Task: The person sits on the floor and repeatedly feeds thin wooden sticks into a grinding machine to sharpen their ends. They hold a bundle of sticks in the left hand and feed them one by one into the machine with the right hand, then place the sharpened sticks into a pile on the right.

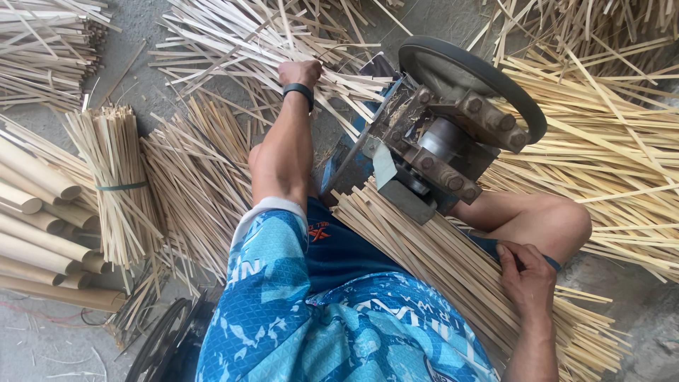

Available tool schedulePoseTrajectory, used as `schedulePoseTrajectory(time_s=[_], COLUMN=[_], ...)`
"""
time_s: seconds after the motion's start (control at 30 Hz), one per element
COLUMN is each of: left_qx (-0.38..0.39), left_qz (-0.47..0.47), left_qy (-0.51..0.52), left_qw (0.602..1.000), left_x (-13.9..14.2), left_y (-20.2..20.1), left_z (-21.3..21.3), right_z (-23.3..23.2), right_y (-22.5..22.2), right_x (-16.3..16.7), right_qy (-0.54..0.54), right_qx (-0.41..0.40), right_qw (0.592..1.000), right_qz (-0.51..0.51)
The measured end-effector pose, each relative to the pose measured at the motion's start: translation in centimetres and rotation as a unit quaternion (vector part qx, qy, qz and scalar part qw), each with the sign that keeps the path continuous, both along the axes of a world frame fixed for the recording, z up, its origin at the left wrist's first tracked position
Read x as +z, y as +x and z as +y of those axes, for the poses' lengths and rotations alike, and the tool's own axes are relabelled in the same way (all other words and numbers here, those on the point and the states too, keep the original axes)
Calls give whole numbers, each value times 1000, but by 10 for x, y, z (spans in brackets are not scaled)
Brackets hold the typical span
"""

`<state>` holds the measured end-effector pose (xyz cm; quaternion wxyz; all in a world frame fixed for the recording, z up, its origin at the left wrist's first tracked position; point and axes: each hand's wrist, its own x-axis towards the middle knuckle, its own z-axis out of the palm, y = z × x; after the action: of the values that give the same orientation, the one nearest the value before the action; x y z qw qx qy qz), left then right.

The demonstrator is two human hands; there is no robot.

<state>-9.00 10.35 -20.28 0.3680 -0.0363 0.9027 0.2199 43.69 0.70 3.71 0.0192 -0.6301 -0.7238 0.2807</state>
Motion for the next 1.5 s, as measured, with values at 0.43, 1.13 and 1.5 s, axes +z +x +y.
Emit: schedulePoseTrajectory(time_s=[0.43, 1.13, 1.5], left_qx=[171, -139, -56], left_qz=[-52, -40, -66], left_qy=[536, 542, 558], left_qw=[825, 828, 825], left_x=[181, 259, 167], left_y=[23, 120, 119], left_z=[-131, -116, -84], right_z=[30, 57, 59], right_y=[2, 20, -54], right_x=[7, -1, -12], right_qy=[126, 179, 159], right_qx=[82, 135, 152], right_qw=[988, 970, 963], right_qz=[28, 98, 153])
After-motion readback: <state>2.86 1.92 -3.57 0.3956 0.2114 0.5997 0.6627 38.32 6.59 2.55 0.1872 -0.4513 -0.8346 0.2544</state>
